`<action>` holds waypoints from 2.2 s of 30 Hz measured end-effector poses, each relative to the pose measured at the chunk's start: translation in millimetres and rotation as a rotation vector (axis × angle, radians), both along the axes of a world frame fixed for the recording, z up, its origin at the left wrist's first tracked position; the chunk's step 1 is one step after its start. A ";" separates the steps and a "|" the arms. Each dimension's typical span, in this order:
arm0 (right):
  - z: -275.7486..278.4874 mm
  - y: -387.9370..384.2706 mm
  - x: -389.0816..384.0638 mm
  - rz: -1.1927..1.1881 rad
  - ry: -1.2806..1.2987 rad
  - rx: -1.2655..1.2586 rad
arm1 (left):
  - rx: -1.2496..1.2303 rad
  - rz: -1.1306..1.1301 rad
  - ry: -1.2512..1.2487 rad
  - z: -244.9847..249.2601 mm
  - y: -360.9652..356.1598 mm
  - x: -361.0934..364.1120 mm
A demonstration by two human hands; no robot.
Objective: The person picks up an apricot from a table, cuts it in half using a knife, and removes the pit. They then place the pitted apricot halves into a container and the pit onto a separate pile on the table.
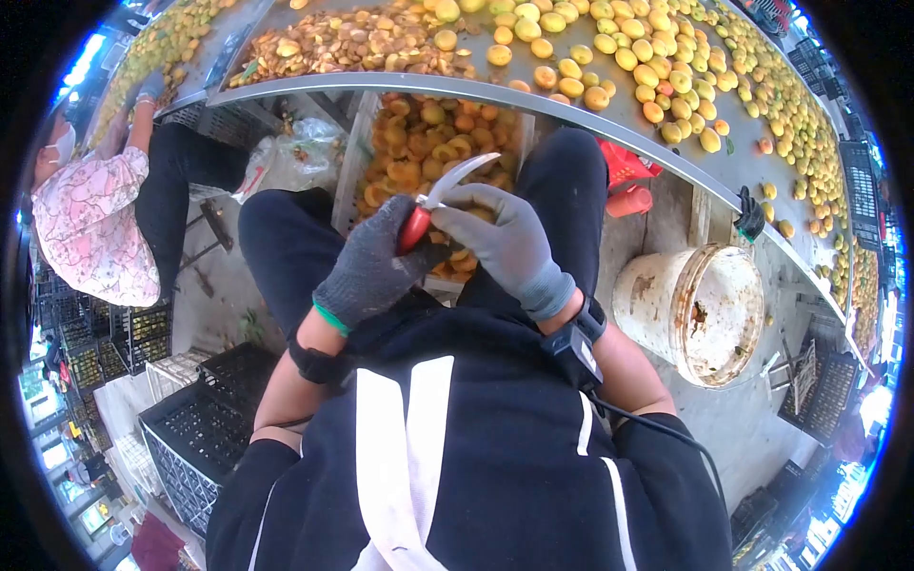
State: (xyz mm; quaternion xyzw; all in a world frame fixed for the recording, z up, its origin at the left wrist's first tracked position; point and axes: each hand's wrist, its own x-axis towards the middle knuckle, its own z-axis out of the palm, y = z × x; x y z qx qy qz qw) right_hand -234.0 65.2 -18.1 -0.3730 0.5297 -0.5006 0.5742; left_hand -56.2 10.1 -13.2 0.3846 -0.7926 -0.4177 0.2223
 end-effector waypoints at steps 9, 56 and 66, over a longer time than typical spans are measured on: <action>-18.5 10.2 6.7 -0.110 -0.516 0.082 | 0.100 0.000 0.138 5.4 5.6 9.8; -1.5 0.0 -8.2 -0.046 -0.953 0.050 | 0.896 0.193 0.837 36.0 -18.4 24.3; -0.5 -7.9 -11.1 0.085 -0.689 -0.363 | 0.776 0.055 0.529 30.4 5.1 25.3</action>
